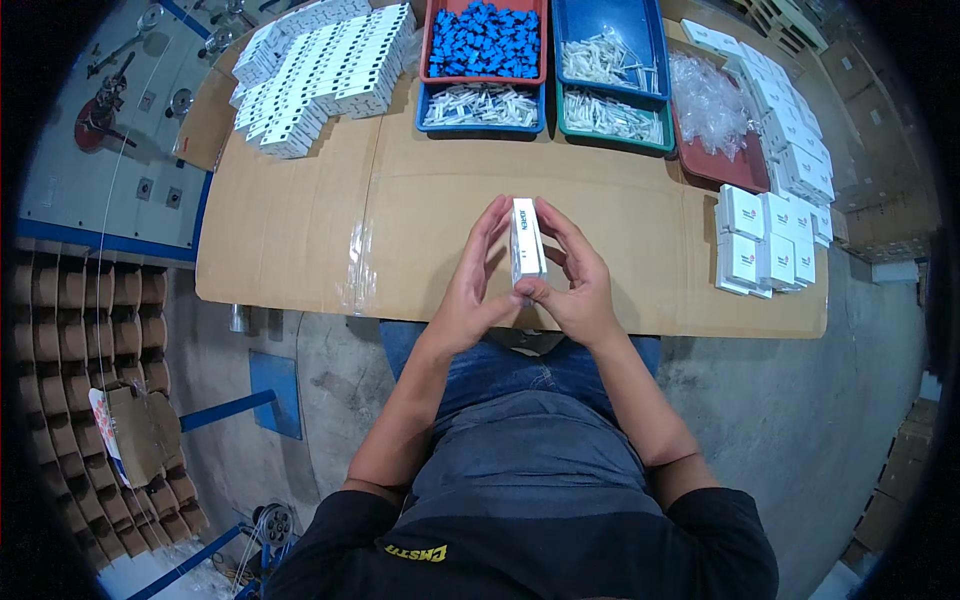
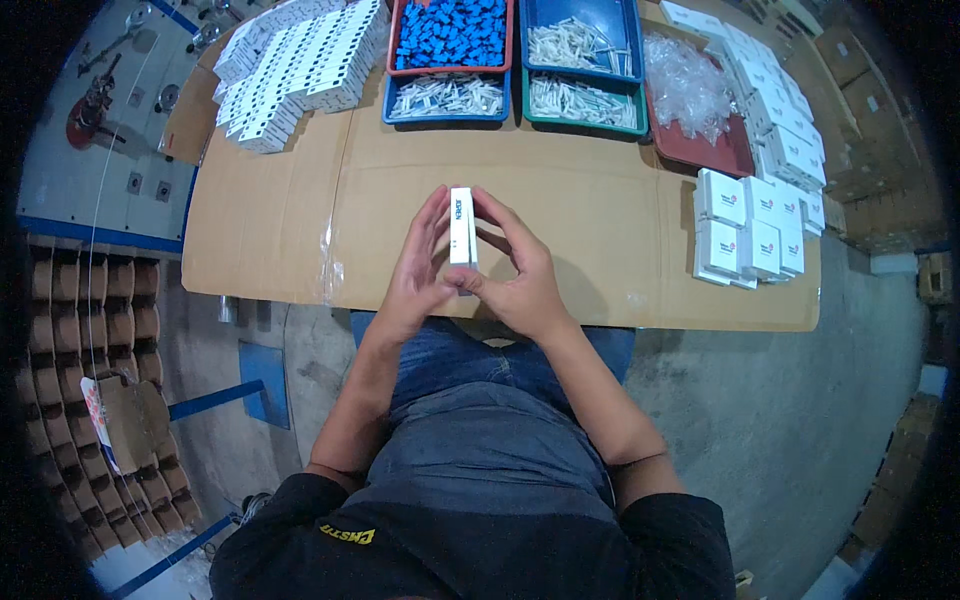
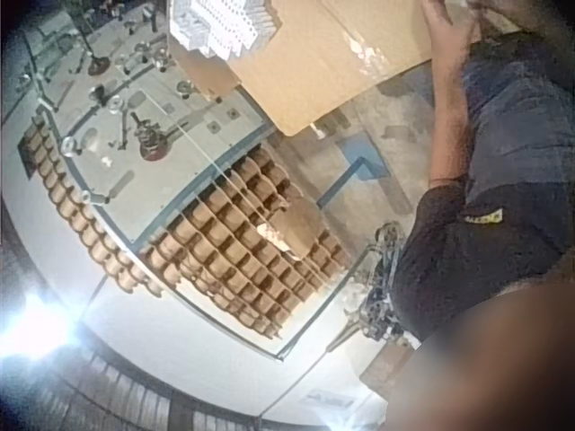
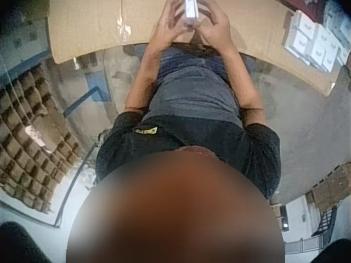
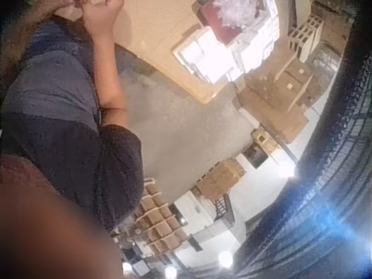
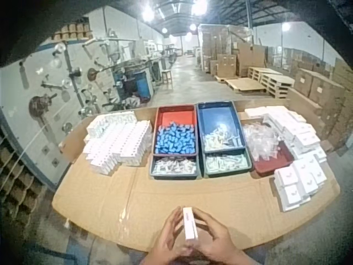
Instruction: Packaging small components and parts into boxes at a factory workbench.
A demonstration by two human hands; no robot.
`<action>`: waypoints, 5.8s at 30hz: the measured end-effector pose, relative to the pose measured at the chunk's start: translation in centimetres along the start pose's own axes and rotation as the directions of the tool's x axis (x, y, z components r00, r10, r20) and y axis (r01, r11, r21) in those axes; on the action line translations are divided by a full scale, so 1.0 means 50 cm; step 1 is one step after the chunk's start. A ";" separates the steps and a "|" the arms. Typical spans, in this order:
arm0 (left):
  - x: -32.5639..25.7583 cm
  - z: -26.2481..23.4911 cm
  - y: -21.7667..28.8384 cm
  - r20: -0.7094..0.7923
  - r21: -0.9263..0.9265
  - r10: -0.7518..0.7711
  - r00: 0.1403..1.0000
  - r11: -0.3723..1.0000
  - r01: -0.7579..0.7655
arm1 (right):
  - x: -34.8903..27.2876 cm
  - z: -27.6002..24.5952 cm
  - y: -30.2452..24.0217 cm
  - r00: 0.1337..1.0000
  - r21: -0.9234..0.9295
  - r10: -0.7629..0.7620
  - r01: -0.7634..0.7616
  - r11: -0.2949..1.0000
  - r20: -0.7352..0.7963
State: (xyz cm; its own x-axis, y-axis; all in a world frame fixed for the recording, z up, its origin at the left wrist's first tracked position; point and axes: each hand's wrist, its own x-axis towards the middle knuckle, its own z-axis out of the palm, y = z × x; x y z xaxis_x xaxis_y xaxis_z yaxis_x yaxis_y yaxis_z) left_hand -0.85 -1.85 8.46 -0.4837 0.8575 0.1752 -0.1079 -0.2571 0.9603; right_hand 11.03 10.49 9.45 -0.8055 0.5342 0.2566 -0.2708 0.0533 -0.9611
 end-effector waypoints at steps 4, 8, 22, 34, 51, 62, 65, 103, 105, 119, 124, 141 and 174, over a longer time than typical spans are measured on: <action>-0.003 0.010 0.026 0.020 -0.401 -0.330 0.944 0.862 0.310 | 0.002 -0.016 0.009 0.991 -0.221 -0.121 0.130 0.967 0.054; -0.014 0.016 0.012 0.025 -0.301 -0.440 0.898 0.853 0.427 | -0.001 -0.024 -0.012 0.972 -0.358 -0.125 0.191 0.914 0.199; -0.033 0.015 -0.050 -0.086 0.290 -0.187 0.979 0.935 0.204 | -0.004 -0.051 0.000 0.840 0.250 0.404 -0.505 0.826 0.361; -0.028 0.002 -0.053 0.062 0.391 -0.243 0.968 0.898 0.201 | -0.022 -0.054 0.015 0.863 0.067 0.425 -0.458 0.887 0.271; -0.035 0.010 -0.012 0.060 0.540 0.005 0.998 0.841 -0.036 | -0.042 -0.051 -0.054 0.932 -0.494 0.244 -0.084 0.865 0.269; -0.033 0.009 -0.024 0.012 0.349 -0.018 1.000 0.937 0.012 | -0.026 -0.048 -0.088 0.969 -0.334 0.174 -0.107 0.937 0.178; -0.028 0.026 -0.011 -0.040 0.158 -0.103 0.994 0.982 0.108 | -0.015 -0.070 -0.058 0.993 -0.210 0.103 -0.090 0.974 0.055; -0.014 0.093 -0.022 -0.158 -0.606 -0.606 0.779 0.683 0.408 | -0.031 -0.029 0.064 0.907 -0.567 -0.232 0.404 0.718 0.353; -0.020 0.096 -0.018 -0.137 -0.592 -0.671 0.729 0.645 0.482 | -0.034 -0.033 0.070 0.977 -0.356 -0.145 0.194 0.914 0.159; -0.010 0.023 -0.097 -0.141 -0.591 -0.552 0.822 0.713 0.378 | -0.009 -0.115 0.119 0.819 0.464 0.461 -0.279 0.841 -0.343; -0.036 -0.017 -0.159 -0.285 -0.461 -0.471 0.835 0.831 0.311 | -0.034 -0.170 0.124 0.854 -0.238 0.426 -0.499 0.834 -0.299; -0.068 -0.067 -0.127 -0.039 0.928 -0.029 0.999 0.371 0.047 | -0.047 -0.160 0.139 0.990 -0.871 0.081 -0.138 0.472 -0.113; 0.013 -0.032 -0.208 -0.275 0.955 0.201 0.940 0.169 0.244 | -0.104 -0.194 0.193 0.965 -0.904 -0.159 -0.129 0.408 -0.210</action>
State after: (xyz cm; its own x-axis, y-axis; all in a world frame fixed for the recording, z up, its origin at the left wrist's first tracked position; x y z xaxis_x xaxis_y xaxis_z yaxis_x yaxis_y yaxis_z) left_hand -1.42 0.67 -1.76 -0.7156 0.6316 0.2982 0.6934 0.5910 0.4122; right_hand 17.70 16.40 -2.16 -0.6236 0.6836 0.3792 0.4701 0.7155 -0.5168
